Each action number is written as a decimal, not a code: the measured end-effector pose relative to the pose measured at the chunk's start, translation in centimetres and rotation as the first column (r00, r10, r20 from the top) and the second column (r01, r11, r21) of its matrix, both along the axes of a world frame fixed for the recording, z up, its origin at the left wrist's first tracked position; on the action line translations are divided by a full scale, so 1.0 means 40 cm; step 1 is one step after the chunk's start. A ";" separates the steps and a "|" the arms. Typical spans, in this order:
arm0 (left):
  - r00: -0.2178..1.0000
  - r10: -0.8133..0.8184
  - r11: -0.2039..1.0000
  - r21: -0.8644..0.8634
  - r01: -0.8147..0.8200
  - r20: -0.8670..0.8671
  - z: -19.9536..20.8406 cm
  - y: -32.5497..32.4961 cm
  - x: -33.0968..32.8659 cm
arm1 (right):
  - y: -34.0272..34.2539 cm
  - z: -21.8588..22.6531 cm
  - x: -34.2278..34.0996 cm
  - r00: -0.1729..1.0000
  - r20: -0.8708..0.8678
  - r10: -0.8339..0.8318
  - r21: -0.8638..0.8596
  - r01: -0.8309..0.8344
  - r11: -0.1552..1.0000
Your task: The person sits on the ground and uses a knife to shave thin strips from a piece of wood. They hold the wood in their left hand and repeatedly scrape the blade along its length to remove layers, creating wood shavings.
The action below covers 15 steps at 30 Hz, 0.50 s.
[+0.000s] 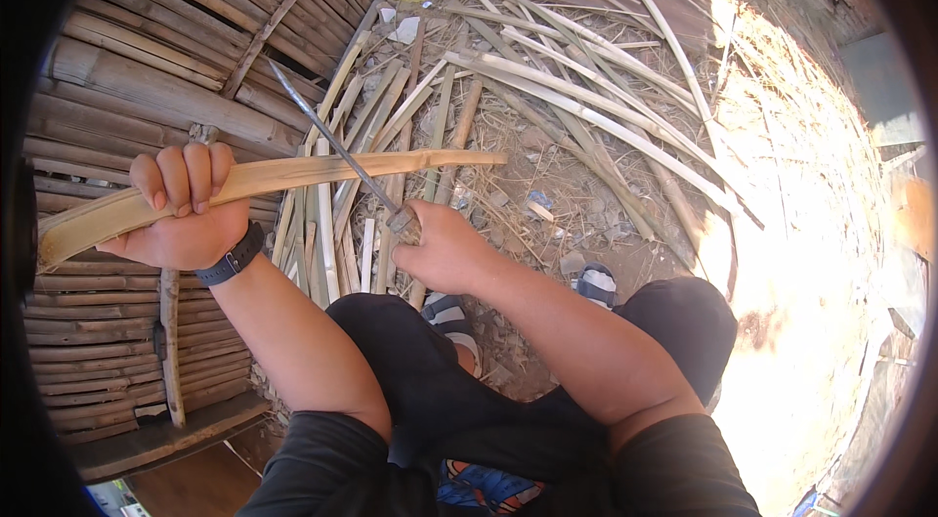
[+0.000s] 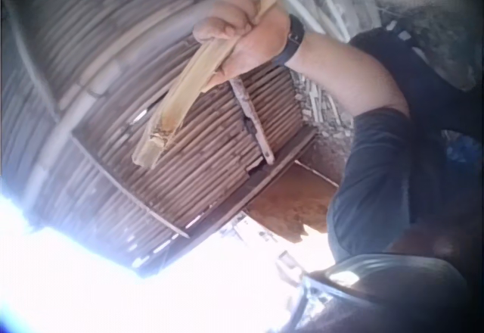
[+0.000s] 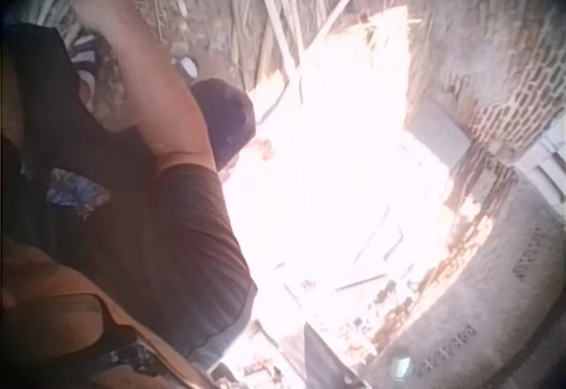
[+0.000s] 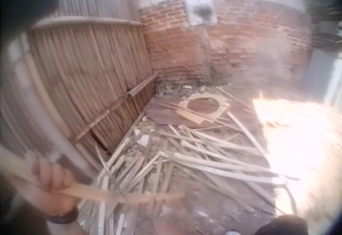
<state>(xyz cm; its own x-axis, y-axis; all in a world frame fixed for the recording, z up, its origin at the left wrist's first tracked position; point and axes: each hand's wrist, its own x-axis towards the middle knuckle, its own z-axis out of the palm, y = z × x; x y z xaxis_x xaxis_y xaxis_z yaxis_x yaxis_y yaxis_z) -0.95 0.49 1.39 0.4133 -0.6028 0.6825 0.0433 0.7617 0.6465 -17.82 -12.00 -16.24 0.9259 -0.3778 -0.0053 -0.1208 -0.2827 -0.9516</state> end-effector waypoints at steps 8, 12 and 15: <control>0.994 0.088 0.996 0.008 -0.088 -0.066 -0.015 0.025 0.022 | -0.088 -0.186 -0.023 0.918 -0.392 -0.057 0.188 0.141 0.972; 0.999 0.025 1.000 0.011 -0.024 -0.043 -0.018 0.042 0.039 | -0.008 -0.074 -0.007 0.973 -0.225 -0.047 0.081 0.067 0.994; 1.000 -0.009 1.000 0.027 0.010 -0.018 -0.026 0.030 0.033 | 0.011 -0.088 -0.010 0.995 -0.075 -0.066 0.012 0.067 0.998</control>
<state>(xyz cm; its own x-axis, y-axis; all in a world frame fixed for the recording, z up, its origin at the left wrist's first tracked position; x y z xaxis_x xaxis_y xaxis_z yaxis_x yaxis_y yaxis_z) 0.39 1.67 0.35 0.4190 -0.6251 0.6585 0.0619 0.7433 0.6661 -18.21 -11.55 -19.77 0.8955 -0.4379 -0.0790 -0.2094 -0.2582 -0.9431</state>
